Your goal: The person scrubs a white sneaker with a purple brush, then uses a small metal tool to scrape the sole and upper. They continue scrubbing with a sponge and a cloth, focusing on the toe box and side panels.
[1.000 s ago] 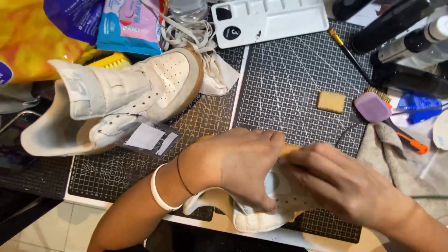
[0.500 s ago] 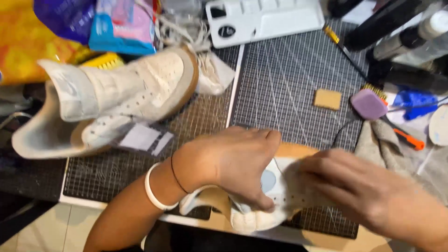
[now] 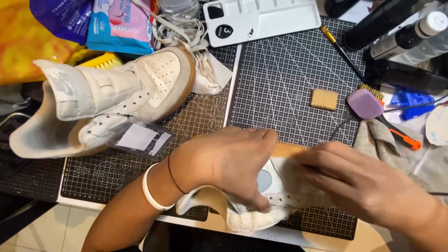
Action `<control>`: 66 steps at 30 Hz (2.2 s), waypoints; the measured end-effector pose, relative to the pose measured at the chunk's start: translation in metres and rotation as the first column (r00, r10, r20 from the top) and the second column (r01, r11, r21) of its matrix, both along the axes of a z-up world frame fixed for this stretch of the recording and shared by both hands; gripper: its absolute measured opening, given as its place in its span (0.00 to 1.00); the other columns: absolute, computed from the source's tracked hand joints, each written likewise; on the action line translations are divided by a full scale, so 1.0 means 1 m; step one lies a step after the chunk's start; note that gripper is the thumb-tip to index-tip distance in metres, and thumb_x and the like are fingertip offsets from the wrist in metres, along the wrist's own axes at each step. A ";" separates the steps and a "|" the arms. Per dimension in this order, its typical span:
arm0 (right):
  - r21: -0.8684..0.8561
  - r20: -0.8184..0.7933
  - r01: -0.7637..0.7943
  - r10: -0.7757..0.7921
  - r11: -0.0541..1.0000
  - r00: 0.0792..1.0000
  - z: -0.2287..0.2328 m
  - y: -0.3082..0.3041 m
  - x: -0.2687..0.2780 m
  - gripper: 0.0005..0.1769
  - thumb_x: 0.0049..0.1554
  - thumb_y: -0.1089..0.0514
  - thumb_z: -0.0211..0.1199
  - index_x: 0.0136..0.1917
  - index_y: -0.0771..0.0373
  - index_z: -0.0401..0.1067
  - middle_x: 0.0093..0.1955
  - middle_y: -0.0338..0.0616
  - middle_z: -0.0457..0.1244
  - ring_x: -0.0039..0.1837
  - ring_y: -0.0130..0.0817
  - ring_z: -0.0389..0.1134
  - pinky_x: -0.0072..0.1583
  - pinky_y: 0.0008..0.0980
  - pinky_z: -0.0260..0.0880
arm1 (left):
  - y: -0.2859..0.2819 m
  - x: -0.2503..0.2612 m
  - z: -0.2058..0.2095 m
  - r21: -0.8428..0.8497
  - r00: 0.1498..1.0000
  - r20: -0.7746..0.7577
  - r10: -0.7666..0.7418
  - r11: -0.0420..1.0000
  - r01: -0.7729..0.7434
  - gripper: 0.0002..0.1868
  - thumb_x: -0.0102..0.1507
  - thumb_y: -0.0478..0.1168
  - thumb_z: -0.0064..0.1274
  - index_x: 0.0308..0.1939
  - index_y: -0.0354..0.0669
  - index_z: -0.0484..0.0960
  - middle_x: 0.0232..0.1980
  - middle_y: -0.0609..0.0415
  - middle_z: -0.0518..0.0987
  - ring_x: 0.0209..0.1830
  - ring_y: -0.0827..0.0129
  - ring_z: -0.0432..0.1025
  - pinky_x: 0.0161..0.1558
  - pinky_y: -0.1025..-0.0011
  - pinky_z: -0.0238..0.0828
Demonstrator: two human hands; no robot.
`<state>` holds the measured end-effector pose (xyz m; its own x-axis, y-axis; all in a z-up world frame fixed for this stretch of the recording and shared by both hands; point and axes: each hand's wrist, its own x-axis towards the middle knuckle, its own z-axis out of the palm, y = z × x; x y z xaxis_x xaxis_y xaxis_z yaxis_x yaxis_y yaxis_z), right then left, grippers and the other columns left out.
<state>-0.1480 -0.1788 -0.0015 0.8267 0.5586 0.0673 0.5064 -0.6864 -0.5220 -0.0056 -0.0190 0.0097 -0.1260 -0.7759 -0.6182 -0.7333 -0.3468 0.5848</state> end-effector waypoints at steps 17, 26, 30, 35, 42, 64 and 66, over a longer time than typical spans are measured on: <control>0.000 0.048 0.061 -0.061 0.998 0.997 -0.001 0.003 -0.008 0.18 0.50 0.59 0.52 0.51 0.72 0.59 0.53 0.56 0.56 0.49 0.45 0.60 0.48 0.38 0.64 | 0.002 0.002 -0.002 -0.015 1.000 -0.011 0.027 1.000 -0.027 0.39 0.44 0.62 0.53 0.47 0.38 0.61 0.49 0.50 0.69 0.45 0.59 0.67 0.40 0.62 0.65; -0.050 0.102 0.044 -0.038 0.998 0.994 -0.002 0.009 0.001 0.19 0.52 0.58 0.49 0.51 0.75 0.60 0.52 0.55 0.55 0.49 0.47 0.58 0.47 0.40 0.64 | 0.000 0.002 -0.007 -0.054 1.000 -0.015 0.002 0.999 -0.002 0.37 0.44 0.60 0.53 0.47 0.39 0.60 0.46 0.52 0.69 0.41 0.63 0.67 0.36 0.64 0.66; -0.070 0.071 0.096 -0.091 0.993 0.993 0.001 0.000 -0.014 0.15 0.51 0.62 0.45 0.50 0.73 0.60 0.52 0.55 0.57 0.48 0.46 0.61 0.47 0.38 0.64 | 0.003 0.002 -0.012 -0.065 1.000 -0.016 -0.015 0.998 0.014 0.40 0.45 0.62 0.53 0.48 0.37 0.60 0.46 0.50 0.69 0.43 0.60 0.67 0.39 0.62 0.66; -0.037 0.082 0.101 -0.097 0.994 0.992 -0.004 0.009 -0.004 0.14 0.52 0.60 0.44 0.48 0.72 0.62 0.51 0.55 0.57 0.47 0.46 0.60 0.47 0.39 0.62 | 0.006 0.000 -0.009 -0.049 0.999 0.003 -0.050 0.998 0.050 0.45 0.48 0.62 0.53 0.56 0.34 0.55 0.51 0.48 0.68 0.46 0.60 0.67 0.42 0.63 0.68; -0.058 0.048 0.141 -0.138 0.988 0.989 0.003 0.005 -0.015 0.13 0.51 0.64 0.45 0.48 0.71 0.62 0.51 0.53 0.58 0.47 0.43 0.61 0.45 0.36 0.63 | 0.007 0.001 -0.012 -0.073 1.000 -0.010 -0.004 0.997 0.004 0.42 0.45 0.62 0.54 0.50 0.36 0.59 0.47 0.49 0.69 0.43 0.60 0.67 0.39 0.63 0.66; -0.085 0.057 0.087 -0.082 0.993 0.995 0.006 0.017 -0.007 0.13 0.50 0.63 0.50 0.47 0.74 0.60 0.51 0.58 0.57 0.48 0.50 0.61 0.44 0.41 0.63 | 0.011 -0.001 -0.008 -0.078 1.000 0.004 0.030 0.997 -0.029 0.37 0.45 0.60 0.55 0.46 0.40 0.61 0.46 0.51 0.71 0.41 0.59 0.69 0.38 0.63 0.66; -0.081 0.044 0.120 -0.117 0.989 0.992 0.003 0.013 -0.017 0.10 0.50 0.66 0.45 0.46 0.73 0.61 0.50 0.56 0.57 0.47 0.48 0.61 0.44 0.39 0.63 | 0.013 0.000 -0.003 -0.046 1.000 -0.008 0.017 0.999 -0.017 0.36 0.46 0.59 0.54 0.47 0.39 0.61 0.44 0.53 0.70 0.39 0.63 0.68 0.36 0.65 0.67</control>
